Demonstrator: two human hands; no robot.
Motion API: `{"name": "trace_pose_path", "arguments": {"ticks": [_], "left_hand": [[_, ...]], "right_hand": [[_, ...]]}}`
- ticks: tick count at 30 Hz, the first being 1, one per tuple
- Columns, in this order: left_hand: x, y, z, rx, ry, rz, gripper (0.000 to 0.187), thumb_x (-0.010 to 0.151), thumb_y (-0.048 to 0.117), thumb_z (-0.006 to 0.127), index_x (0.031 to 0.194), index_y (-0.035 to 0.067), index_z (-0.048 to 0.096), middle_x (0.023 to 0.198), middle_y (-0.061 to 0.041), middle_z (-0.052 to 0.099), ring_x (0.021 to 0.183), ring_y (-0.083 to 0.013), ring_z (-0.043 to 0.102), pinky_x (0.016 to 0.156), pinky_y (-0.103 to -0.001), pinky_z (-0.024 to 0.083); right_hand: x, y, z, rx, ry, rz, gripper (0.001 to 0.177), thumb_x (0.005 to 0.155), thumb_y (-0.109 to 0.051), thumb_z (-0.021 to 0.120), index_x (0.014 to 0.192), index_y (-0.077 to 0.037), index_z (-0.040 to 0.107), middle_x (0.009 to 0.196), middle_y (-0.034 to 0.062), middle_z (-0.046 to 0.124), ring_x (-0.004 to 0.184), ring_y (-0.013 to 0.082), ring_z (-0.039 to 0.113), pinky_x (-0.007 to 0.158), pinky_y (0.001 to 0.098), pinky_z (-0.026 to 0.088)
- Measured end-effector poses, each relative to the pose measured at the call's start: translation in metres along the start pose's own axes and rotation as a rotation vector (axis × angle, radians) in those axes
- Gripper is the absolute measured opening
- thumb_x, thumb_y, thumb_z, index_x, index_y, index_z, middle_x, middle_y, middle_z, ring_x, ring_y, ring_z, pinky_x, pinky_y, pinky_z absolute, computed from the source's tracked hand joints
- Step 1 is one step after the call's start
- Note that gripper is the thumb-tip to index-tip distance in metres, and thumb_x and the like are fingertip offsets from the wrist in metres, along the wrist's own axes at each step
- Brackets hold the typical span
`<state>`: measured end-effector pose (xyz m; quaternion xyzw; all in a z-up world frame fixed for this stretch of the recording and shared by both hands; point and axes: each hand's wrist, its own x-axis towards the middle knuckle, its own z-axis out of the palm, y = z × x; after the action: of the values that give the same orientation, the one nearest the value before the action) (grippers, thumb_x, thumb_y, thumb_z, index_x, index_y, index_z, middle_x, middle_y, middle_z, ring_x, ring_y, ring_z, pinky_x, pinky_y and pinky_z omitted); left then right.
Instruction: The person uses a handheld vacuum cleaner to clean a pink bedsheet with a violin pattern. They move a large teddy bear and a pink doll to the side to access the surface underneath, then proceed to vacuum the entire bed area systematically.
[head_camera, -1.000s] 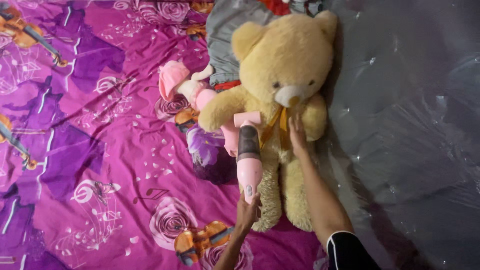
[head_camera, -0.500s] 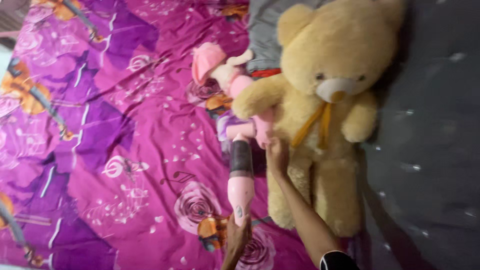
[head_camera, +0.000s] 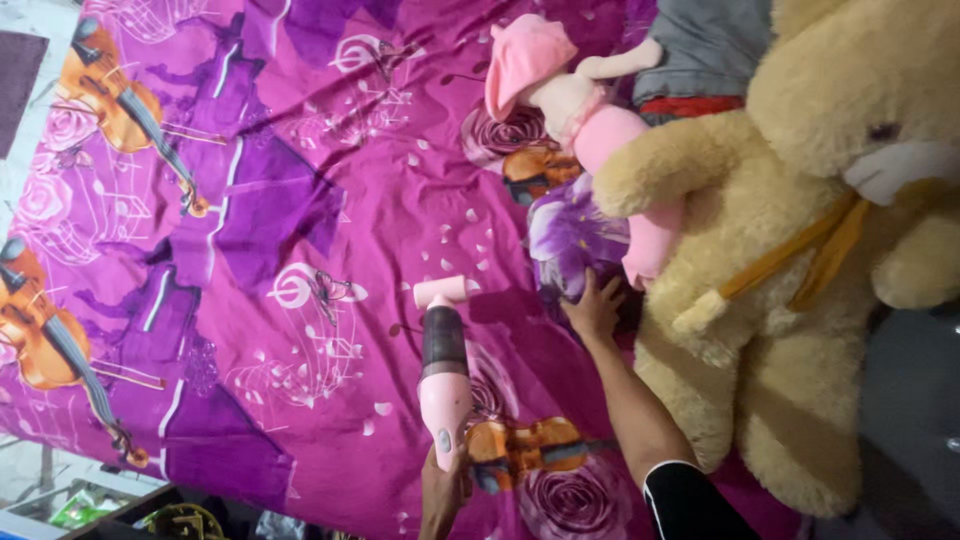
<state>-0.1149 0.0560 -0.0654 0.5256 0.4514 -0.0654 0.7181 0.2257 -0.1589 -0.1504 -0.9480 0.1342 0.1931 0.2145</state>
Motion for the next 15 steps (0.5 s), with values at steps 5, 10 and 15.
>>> {"name": "trace_pose_path", "arguments": {"ticks": [5, 10, 15], "left_hand": [[0.012, -0.010, -0.006, 0.036, -0.032, 0.028, 0.028, 0.095, 0.028, 0.068, 0.109, 0.004, 0.065, 0.059, -0.002, 0.056, 0.042, -0.0121, 0.049, 0.037, -0.030, 0.036], [0.020, -0.057, -0.007, 0.066, -0.099, -0.009, 0.038, 0.096, 0.026, 0.070, 0.114, -0.005, 0.059, 0.062, -0.008, 0.058, 0.043, -0.0165, 0.052, 0.039, -0.033, 0.041], [0.033, -0.073, 0.018, -0.250, -0.111, 0.082, 0.057, 0.087, 0.024, 0.074, 0.136, 0.000, 0.057, 0.098, -0.012, 0.074, 0.082, -0.0230, 0.073, 0.072, -0.037, 0.057]], "right_hand": [[0.024, -0.026, 0.005, -0.171, 0.107, -0.187, 0.094, 0.085, -0.051, 0.080, 0.158, -0.020, 0.031, 0.161, 0.0304, 0.022, 0.149, 0.0512, 0.027, 0.113, 0.0704, 0.032], [0.122, -0.073, -0.035, 0.081, 0.345, -0.732, 0.090, 0.090, -0.023, 0.073, 0.165, -0.008, 0.025, 0.162, 0.0429, 0.022, 0.150, 0.0573, 0.027, 0.119, 0.0585, 0.035], [0.233, -0.070, -0.092, -0.275, 0.499, -0.662, 0.098, 0.086, -0.024, 0.082, 0.160, -0.003, 0.022, 0.154, 0.0440, 0.026, 0.139, 0.0611, 0.025, 0.115, 0.0578, 0.029]]}}
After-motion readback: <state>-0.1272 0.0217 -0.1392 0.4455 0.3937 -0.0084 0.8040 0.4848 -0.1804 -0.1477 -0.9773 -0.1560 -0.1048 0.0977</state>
